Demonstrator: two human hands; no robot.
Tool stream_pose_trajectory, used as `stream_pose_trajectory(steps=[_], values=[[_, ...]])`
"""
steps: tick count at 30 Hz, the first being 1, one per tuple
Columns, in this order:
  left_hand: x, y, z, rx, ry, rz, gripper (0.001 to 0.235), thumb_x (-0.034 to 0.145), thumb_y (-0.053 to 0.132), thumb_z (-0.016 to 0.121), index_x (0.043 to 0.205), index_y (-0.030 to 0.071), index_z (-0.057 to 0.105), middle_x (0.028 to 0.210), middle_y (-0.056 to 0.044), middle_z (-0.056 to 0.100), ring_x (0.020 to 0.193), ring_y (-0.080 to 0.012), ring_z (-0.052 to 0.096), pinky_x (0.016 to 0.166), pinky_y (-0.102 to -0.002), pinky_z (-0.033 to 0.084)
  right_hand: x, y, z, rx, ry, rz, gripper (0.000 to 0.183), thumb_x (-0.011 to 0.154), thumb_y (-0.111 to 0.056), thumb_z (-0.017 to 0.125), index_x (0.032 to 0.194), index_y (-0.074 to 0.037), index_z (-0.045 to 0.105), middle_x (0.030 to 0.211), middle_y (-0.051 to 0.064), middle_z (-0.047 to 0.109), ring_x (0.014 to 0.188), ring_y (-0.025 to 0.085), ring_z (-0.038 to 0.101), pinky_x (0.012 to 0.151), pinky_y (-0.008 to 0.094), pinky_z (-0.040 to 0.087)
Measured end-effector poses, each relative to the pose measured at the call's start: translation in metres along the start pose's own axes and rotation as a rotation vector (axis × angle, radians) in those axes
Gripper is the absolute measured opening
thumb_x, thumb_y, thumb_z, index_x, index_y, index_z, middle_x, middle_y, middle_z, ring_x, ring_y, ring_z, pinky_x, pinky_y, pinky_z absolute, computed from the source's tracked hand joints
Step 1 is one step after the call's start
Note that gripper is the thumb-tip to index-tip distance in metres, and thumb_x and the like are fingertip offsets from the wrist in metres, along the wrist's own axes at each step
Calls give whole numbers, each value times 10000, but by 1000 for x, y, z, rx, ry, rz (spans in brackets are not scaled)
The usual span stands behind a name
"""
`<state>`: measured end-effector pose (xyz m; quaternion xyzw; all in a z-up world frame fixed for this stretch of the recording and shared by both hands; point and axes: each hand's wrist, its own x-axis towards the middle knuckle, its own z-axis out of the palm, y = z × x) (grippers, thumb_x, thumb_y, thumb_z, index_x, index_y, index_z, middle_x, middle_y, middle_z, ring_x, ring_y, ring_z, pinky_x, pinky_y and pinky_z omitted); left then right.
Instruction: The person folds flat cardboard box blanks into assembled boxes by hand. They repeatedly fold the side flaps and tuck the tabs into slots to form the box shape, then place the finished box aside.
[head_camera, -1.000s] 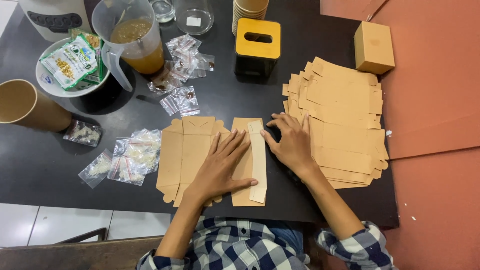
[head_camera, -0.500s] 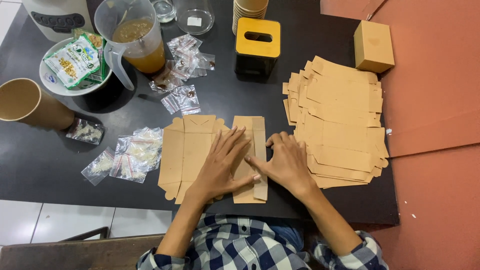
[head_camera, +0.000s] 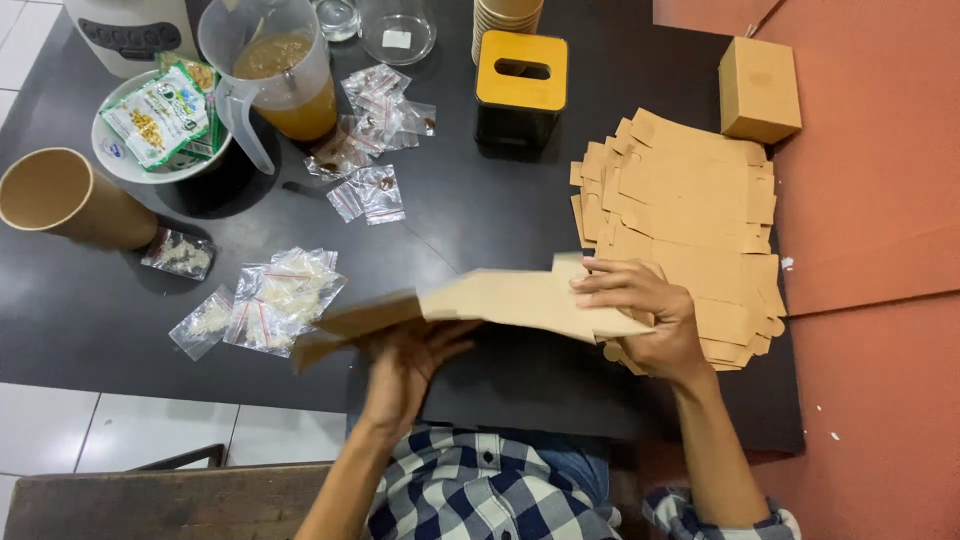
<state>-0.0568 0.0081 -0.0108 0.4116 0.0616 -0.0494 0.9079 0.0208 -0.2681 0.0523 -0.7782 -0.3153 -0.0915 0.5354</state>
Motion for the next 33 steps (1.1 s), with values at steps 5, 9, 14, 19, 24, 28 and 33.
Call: stream_pose_trajectory(steps=[5,9,14,19,24,28,33], values=[[4,35,7,-123,323,-9,500,953,364,444,1304,34,577,1274,-241,608,1201,-416,591,984,-523,507,-26,26,4,-167,-75,-13,202,773,-44,754,862,-219,801,1030,5,802,1195,301,680,1050,432,377],[15,46,0,-325,481,-4,656,922,641,475,1269,110,643,1090,-92,725,856,-242,717,794,-342,586,-36,28,15,-308,-114,-20,303,746,30,722,856,-242,794,1064,-51,793,1215,244,665,1050,448,386],[15,61,2,-342,396,28,752,885,697,469,1232,58,661,947,-122,720,757,-252,737,723,-349,617,-38,21,24,-359,-159,24,287,742,20,738,862,-233,799,1097,-43,786,1247,251,637,1061,481,385],[28,71,-31,-119,66,117,905,915,671,386,1575,54,346,1356,-235,598,1101,-314,687,870,-401,604,-47,30,27,-430,-222,28,278,763,-44,743,892,-284,793,1153,-88,762,1277,214,607,1089,494,370],[42,92,-19,930,128,132,440,930,192,664,1338,29,642,1227,-195,696,1192,-345,645,995,-483,499,-56,16,37,-567,-265,-66,232,783,-93,719,879,-299,770,1098,-75,747,1218,215,623,1079,569,340],[109,91,-34,1330,-115,386,360,885,173,754,1235,95,724,1070,-112,758,1039,-353,707,858,-436,577,-66,7,63,-611,-311,-169,222,786,-128,719,910,-311,747,1027,-66,716,1071,186,650,1006,527,387],[170,82,3,1692,-419,477,362,835,119,655,1176,213,733,1045,-8,779,944,-302,713,738,-461,529,-69,1,108,-548,-386,-254,372,817,-126,786,1161,-242,707,1007,35,696,907,184,598,813,356,456]])
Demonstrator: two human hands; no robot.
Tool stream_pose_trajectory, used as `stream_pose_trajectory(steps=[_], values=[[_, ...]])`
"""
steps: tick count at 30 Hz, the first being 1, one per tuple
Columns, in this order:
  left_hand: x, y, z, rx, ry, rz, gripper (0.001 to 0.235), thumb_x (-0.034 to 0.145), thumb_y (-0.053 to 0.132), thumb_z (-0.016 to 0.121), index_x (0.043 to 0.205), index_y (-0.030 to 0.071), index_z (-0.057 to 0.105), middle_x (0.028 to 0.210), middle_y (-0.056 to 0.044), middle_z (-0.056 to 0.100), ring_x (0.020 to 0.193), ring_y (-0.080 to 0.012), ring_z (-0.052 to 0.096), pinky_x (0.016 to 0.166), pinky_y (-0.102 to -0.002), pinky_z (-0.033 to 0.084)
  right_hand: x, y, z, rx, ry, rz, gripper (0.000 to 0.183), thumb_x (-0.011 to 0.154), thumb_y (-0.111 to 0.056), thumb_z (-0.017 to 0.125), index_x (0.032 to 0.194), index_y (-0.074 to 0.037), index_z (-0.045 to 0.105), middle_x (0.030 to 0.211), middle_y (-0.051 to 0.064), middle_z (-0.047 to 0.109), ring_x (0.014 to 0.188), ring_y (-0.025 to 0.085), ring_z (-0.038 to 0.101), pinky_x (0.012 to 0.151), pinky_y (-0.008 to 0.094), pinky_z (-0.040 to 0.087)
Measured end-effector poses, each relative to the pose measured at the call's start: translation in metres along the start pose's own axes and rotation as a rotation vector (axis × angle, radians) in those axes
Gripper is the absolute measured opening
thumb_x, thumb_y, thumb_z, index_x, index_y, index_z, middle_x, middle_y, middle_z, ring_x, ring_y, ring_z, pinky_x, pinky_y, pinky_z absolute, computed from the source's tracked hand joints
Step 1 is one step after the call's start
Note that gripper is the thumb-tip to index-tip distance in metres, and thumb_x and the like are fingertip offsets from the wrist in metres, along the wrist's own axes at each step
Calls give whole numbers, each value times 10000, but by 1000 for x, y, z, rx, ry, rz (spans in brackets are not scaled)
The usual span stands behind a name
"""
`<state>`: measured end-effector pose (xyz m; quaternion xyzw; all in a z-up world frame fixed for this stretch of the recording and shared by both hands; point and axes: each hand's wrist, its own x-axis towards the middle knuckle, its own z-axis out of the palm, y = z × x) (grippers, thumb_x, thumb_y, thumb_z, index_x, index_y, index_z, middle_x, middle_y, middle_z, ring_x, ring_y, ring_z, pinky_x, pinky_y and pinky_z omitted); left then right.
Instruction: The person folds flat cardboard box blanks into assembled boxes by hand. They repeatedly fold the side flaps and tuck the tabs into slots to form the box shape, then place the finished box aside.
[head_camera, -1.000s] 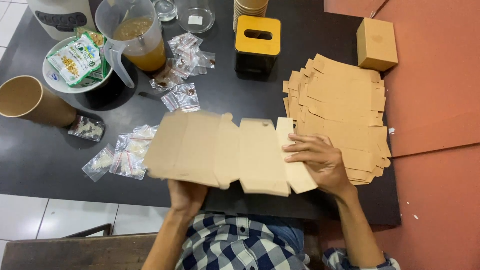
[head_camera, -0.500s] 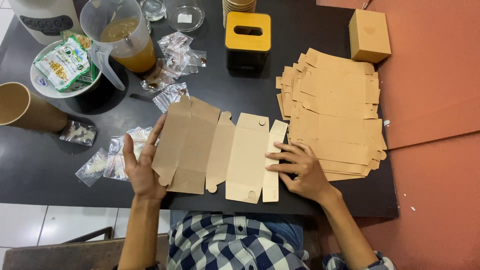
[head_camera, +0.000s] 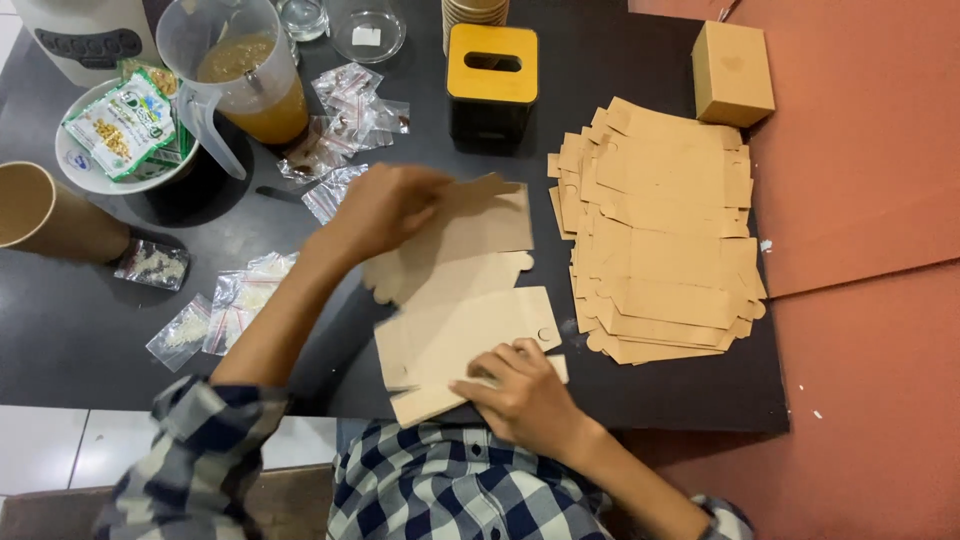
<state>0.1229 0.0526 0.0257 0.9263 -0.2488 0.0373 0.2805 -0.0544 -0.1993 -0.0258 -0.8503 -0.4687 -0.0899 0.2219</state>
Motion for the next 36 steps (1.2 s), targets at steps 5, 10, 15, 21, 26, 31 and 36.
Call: stream_pose_trajectory(steps=[5,10,15,21,26,31,36], values=[[11,30,49,283,62,170,694,848,168,738,1486,137,465,1542,-166,415,1403,-350,411,1152,-544,292,23,-8,-12,-9,11,108,367,812,-31,735,1160,-137,687,1009,88,650,900,227,591,746,357,468],[-47,63,69,134,-98,166,617,958,421,611,1467,148,392,1550,-173,394,1406,-346,397,1194,-588,165,3,2,-25,81,24,147,425,758,23,669,1170,-79,675,1129,104,662,1044,263,607,908,403,472],[-79,70,61,-25,-176,232,836,954,668,426,1558,98,325,1648,-226,182,1543,-362,113,1243,-521,28,-32,24,-32,20,141,168,327,815,-51,733,1125,-154,713,1140,64,708,1095,234,650,1008,488,488],[-80,66,68,16,-168,266,988,849,762,544,1563,117,322,1653,-190,206,1542,-390,113,1243,-556,38,-42,23,-40,-8,231,272,385,795,31,668,1133,-148,711,1207,90,666,1171,281,623,1022,497,474],[-85,74,71,20,-119,309,779,850,688,611,1425,181,474,1529,-160,395,1472,-324,313,1236,-554,128,-23,12,-38,71,287,469,352,847,-206,787,1155,-87,665,1235,100,627,1195,316,598,1033,471,460],[-101,97,80,6,-177,322,285,916,407,666,1093,199,746,1254,-114,681,1347,-315,518,1199,-607,218,-19,13,-38,129,275,558,304,800,-261,835,1025,-127,679,1259,96,617,1275,369,549,1047,511,407],[-131,146,78,-13,-152,-8,473,944,207,483,1390,84,582,1544,-195,450,1479,-415,283,1173,-603,163,-20,12,-38,191,223,618,664,763,-282,860,1329,-46,604,1444,194,541,1418,430,405,1154,541,288]])
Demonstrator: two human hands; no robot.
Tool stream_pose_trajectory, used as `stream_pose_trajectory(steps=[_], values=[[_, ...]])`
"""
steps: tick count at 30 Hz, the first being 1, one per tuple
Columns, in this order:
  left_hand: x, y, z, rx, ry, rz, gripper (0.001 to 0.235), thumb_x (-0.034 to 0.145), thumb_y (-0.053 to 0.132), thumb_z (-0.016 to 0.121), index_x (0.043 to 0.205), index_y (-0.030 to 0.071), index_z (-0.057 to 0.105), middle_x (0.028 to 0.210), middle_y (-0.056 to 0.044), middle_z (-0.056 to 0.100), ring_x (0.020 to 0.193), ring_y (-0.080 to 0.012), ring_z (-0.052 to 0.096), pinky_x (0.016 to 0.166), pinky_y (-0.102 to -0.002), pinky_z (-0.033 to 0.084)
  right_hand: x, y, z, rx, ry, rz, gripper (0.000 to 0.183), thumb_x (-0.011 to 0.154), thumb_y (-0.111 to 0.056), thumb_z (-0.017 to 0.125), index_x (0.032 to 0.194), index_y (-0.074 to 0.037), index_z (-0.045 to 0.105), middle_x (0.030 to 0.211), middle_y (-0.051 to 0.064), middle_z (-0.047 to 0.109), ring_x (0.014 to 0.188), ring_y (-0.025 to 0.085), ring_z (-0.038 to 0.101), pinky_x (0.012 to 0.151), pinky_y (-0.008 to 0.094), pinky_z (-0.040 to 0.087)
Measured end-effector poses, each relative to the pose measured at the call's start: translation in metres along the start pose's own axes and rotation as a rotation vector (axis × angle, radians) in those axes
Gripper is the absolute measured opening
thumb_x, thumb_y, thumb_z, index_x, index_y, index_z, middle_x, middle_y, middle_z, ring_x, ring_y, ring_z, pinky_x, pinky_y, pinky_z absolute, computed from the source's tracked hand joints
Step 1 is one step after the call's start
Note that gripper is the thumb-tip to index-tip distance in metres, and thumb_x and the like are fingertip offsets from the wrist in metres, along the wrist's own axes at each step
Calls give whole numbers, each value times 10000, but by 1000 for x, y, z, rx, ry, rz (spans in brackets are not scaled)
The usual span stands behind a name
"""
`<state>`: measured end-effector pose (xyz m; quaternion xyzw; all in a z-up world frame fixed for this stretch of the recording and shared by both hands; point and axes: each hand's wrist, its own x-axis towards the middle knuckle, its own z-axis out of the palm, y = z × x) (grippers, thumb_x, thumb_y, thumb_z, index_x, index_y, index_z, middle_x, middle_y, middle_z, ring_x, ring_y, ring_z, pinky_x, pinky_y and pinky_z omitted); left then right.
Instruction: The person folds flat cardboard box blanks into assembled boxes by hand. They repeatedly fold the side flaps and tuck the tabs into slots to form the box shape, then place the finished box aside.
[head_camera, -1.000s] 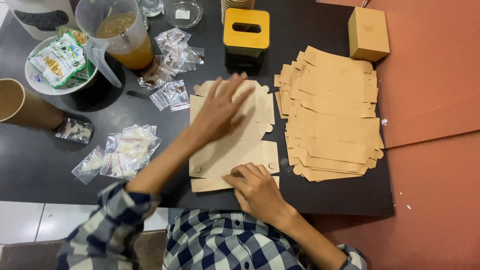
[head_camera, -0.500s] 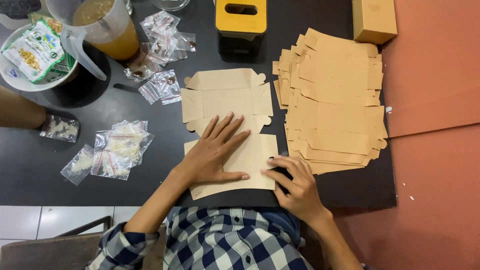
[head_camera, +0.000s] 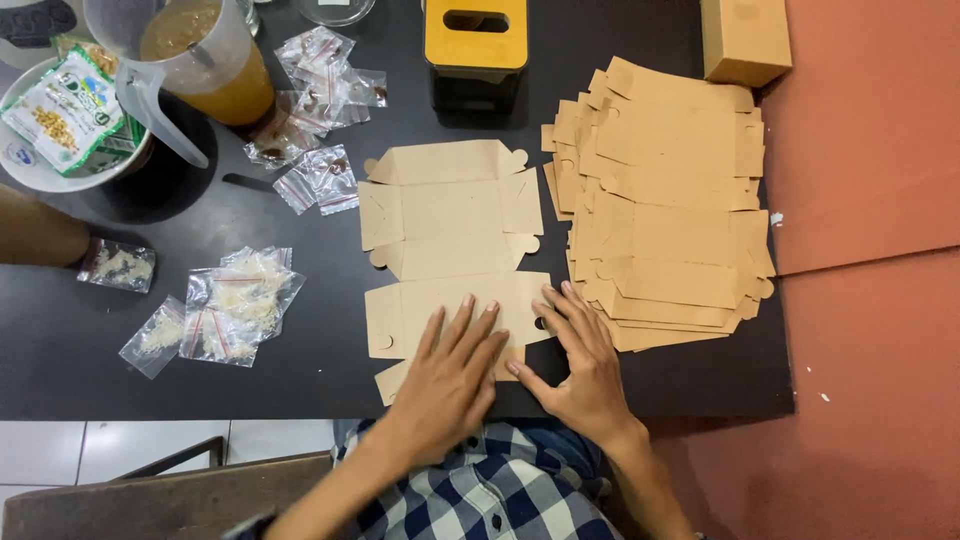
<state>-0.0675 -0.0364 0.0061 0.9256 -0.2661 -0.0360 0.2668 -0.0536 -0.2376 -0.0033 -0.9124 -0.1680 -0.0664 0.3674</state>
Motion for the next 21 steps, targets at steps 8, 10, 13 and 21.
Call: stream_pose_trajectory(steps=[8,10,13,21], values=[[-3,-16,16,35,84,-38,571,1035,359,452,1573,184,370,1658,-123,269,1538,-301,164,1223,-488,65,0,6,1,-13,-119,-24,794,809,-286,816,1470,-13,472,1584,185,404,1494,363,286,1219,506,132],[-3,-21,14,77,66,-50,587,1041,421,439,1583,212,352,1670,-112,241,1549,-294,132,1224,-495,42,1,4,2,-36,-154,-24,813,828,-324,800,1499,-39,440,1616,151,362,1512,334,252,1230,490,104],[-4,-23,12,125,66,-41,590,1054,439,401,1603,246,307,1680,-95,212,1554,-278,111,1224,-503,15,1,-1,4,-169,-209,-53,728,956,-362,637,1543,-30,365,1652,177,251,1528,355,159,1228,513,20],[-2,-20,7,80,67,-89,589,1035,464,434,1578,250,359,1662,-77,268,1547,-258,155,1226,-506,18,1,-1,13,-152,-133,14,653,958,-340,642,1509,-51,443,1634,140,323,1523,328,211,1230,498,57]])
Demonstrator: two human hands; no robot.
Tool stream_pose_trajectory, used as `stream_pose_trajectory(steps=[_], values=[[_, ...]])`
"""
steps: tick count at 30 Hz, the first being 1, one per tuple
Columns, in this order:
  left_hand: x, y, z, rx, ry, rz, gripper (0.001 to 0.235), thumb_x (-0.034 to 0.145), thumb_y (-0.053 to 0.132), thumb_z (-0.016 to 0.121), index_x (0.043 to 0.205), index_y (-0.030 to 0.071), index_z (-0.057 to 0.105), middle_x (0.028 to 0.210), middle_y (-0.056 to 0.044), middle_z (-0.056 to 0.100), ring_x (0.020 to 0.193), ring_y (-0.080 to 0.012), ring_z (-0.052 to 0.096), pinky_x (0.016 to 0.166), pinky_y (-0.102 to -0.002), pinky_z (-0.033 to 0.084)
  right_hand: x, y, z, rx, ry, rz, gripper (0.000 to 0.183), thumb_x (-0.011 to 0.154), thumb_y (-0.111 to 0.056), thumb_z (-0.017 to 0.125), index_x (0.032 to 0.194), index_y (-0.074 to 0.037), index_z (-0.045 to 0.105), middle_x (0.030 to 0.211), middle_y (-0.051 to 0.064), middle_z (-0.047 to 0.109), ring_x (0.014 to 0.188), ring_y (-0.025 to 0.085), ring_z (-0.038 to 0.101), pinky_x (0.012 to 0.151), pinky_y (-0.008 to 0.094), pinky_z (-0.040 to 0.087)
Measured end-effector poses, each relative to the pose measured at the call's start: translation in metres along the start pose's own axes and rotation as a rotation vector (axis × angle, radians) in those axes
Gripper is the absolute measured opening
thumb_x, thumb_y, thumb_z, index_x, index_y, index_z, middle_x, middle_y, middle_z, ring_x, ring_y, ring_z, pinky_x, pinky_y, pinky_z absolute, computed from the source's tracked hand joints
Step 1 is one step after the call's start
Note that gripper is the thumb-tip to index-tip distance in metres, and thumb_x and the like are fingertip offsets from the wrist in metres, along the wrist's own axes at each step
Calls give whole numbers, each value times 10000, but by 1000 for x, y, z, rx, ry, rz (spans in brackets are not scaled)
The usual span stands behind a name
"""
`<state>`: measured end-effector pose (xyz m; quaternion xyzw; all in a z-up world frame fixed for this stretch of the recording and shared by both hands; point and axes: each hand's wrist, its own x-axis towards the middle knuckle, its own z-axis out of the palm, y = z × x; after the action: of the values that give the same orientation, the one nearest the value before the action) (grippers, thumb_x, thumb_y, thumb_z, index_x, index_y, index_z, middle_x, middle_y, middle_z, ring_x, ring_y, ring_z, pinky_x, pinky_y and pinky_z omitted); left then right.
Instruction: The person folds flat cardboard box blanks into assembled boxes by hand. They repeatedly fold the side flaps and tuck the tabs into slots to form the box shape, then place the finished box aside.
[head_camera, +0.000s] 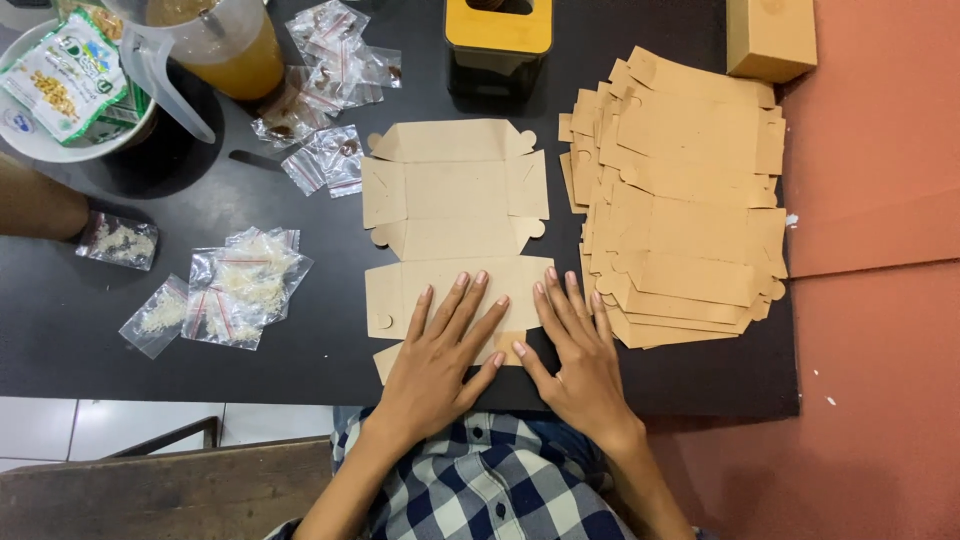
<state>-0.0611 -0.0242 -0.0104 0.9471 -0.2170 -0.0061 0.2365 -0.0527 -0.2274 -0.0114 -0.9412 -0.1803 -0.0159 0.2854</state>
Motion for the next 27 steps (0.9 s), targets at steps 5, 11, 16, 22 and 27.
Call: stream_pose_trajectory(steps=[5,11,16,22,27], values=[[2,3,-3,-65,14,-31,566,1021,447,479,1543,236,425,1640,-84,321,1535,-263,203,1226,-510,42,3,-2,11,19,114,63,567,942,-293,681,1448,-80,538,1579,107,430,1491,294,306,1233,466,120],[2,3,-4,-95,23,-35,554,1010,435,515,1518,221,464,1621,-98,360,1524,-273,238,1226,-519,59,1,-1,7,71,123,67,578,919,-268,715,1437,-73,547,1571,113,442,1491,305,308,1232,483,119],[2,4,-6,-105,23,-32,556,1007,434,519,1516,219,464,1617,-104,366,1524,-281,239,1226,-523,55,-2,1,-1,135,36,25,706,877,-276,754,1486,-51,478,1615,137,364,1521,337,219,1232,511,55],[1,4,-7,-124,30,-31,552,1008,424,520,1513,208,468,1612,-113,371,1520,-289,244,1223,-529,56,-2,1,-3,152,-10,9,750,863,-290,759,1507,-66,445,1628,139,337,1530,353,174,1226,537,26],[0,2,-5,-132,51,-13,544,1013,409,523,1513,203,468,1618,-108,361,1524,-286,232,1224,-520,52,-2,1,-3,166,-4,24,768,840,-294,787,1499,-79,457,1625,115,353,1532,323,194,1231,510,32]])
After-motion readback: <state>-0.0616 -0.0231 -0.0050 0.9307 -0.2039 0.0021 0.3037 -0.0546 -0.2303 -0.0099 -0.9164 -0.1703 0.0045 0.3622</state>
